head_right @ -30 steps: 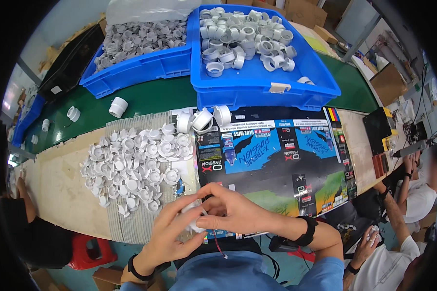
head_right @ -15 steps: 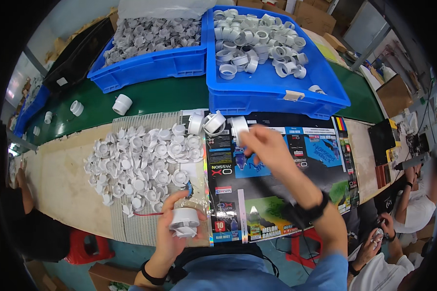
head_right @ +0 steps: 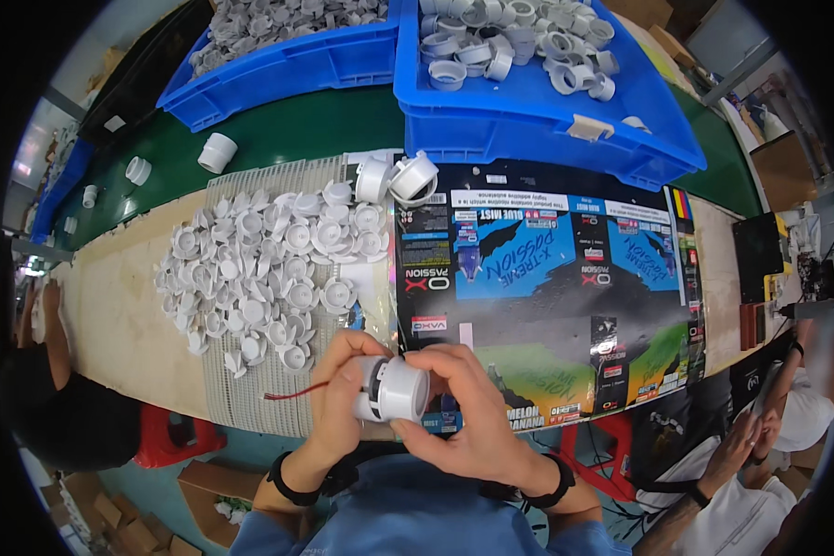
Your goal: Assembling plastic housings and electronic components into small white cylindrical units at a factory workstation.
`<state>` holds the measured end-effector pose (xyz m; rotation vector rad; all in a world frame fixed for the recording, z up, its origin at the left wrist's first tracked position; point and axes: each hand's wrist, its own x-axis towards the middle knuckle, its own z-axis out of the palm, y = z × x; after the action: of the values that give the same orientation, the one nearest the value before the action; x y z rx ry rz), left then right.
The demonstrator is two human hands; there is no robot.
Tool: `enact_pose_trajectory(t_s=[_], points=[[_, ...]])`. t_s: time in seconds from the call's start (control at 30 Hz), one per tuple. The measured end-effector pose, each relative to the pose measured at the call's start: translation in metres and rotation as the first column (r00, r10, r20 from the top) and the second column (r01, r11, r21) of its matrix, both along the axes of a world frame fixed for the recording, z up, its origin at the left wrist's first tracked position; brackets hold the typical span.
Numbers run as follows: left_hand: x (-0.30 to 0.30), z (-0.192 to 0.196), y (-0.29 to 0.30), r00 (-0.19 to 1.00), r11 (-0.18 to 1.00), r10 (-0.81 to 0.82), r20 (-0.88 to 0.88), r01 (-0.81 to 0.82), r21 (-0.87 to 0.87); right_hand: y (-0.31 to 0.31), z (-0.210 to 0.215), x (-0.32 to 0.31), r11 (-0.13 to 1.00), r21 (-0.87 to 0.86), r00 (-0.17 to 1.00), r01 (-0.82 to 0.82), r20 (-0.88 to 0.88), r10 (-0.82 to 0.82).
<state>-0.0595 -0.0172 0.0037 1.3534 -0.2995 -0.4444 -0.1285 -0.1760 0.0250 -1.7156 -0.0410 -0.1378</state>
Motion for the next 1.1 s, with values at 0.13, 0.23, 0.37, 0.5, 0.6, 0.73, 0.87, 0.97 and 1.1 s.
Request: enact_pose_trajectory(t_s=[0.13, 0.23, 0.37, 0.5, 0.6, 0.73, 0.87, 0.97, 1.1], points=[[0.003, 0.004, 0.004, 0.997, 0.995, 0.013, 0.076, -0.02, 0.093, -0.008, 0.005, 0.005, 0.999, -0.039, 0.997, 0.012, 0.078, -0.009], [0.003, 0.007, 0.002, 0.981, 0.989, -0.017, 0.195, -0.012, 0.148, -0.012, 0.008, 0.006, 0.984, -0.143, 0.993, -0.103, 0.034, 0.109], [0.004, 0.012, 0.006, 0.953, 0.986, -0.056, 0.297, 0.005, 0.169, -0.012, 0.003, -0.002, 0.998, 0.013, 0.998, -0.056, 0.007, 0.056], [0.003, 0.017, 0.005, 0.932, 0.98, -0.058, 0.357, -0.015, 0.2, -0.013, 0.005, -0.004, 0.991, 0.136, 0.999, 0.003, -0.051, 0.004], [0.002, 0.018, 0.004, 0.917, 0.981, -0.093, 0.389, 0.017, 0.193, -0.014, 0.001, -0.004, 0.987, 0.139, 0.993, -0.085, -0.072, 0.096], [0.001, 0.015, 0.004, 0.892, 0.98, -0.1, 0.441, 0.012, 0.197, -0.013, -0.001, -0.007, 0.987, 0.136, 0.991, -0.087, -0.088, 0.099], [-0.009, 0.009, 0.004, 0.869, 0.983, -0.08, 0.488, -0.011, 0.181, -0.011, -0.009, -0.012, 0.979, 0.177, 0.992, -0.104, -0.047, 0.114], [-0.011, 0.006, 0.002, 0.853, 0.994, -0.043, 0.52, -0.014, 0.106, -0.008, -0.01, -0.014, 0.983, 0.122, 0.99, -0.139, 0.007, 0.14], [-0.005, 0.004, 0.003, 0.858, 0.985, -0.044, 0.512, -0.048, 0.166, -0.009, -0.01, -0.006, 0.984, 0.113, 0.988, -0.138, -0.046, 0.144]])
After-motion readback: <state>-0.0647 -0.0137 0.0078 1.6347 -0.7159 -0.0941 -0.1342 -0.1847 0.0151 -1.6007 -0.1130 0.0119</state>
